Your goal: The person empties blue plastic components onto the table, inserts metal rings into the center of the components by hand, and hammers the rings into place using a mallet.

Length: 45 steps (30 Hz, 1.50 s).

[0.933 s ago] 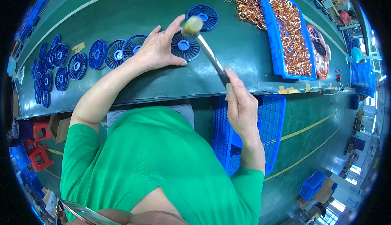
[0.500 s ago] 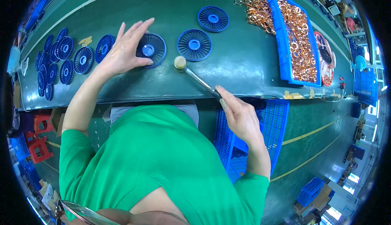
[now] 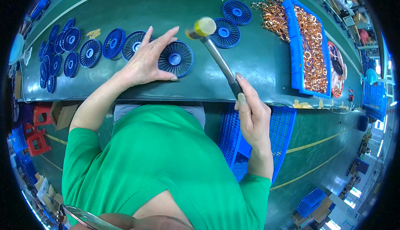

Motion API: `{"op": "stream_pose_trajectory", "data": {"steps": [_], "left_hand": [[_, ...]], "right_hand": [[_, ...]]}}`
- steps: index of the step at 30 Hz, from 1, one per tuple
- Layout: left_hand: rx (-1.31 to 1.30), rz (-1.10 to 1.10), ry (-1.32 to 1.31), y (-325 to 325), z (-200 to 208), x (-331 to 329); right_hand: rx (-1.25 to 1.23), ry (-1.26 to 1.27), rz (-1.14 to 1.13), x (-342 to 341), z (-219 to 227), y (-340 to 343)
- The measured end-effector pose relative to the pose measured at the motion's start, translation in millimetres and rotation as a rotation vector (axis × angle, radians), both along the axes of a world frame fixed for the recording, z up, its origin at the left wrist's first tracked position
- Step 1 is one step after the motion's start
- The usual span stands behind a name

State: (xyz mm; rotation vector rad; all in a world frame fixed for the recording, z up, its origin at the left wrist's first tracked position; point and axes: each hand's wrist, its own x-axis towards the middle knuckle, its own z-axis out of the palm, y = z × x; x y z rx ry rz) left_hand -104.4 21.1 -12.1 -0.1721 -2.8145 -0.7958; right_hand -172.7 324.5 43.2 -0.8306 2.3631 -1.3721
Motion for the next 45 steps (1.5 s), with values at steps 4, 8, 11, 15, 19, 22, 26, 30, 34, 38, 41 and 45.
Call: {"op": "stream_pose_trajectory", "data": {"steps": [4,8,11,15,19,22,26,30,34,38,41,45], "left_hand": [[0.048,-0.006,0.037,4.2,-3.1,-8.0],[-0.12,-0.019,0.018,-3.6,2.7,-1.3],[-0.218,0.075,0.078,-33.7,17.6,14.8],[-0.313,0.163,0.001,-66.6,20.6,36.4],[-0.228,0.157,0.039,-49.3,14.2,34.2],[-0.115,0.151,0.057,-36.6,4.9,31.4],[-0.077,0.173,0.081,-26.2,2.8,26.7],[-0.132,0.173,0.036,-34.6,6.8,32.6],[-0.311,0.295,0.099,-79.1,20.3,56.9],[-0.29,0.471,-0.031,-104.6,11.4,69.6],[-0.143,0.457,-0.01,-91.7,12.0,66.2],[-0.106,0.442,-0.017,-69.7,13.4,72.9]], "right_hand": [[0.095,0.44,0.241,-2.5,-28.3,-14.6],[0.331,0.294,0.16,-4.0,-25.0,-18.1],[0.185,0.191,0.144,4.1,-19.7,-8.0],[0.317,0.162,0.327,16.3,-25.4,-2.8],[0.228,0.211,0.174,6.1,-24.5,-21.5],[0.056,0.051,0.125,7.9,2.1,-31.5],[-0.084,0.532,0.287,7.6,-28.3,-61.5],[0.345,0.318,0.3,6.2,-18.4,-70.2],[-0.007,0.354,0.335,12.1,-22.9,-52.6],[0.287,0.169,0.428,17.2,-28.7,-49.5],[0.193,0.221,0.264,16.4,-31.7,-60.3],[0.019,-0.025,0.18,25.5,9.4,-75.7]]}}
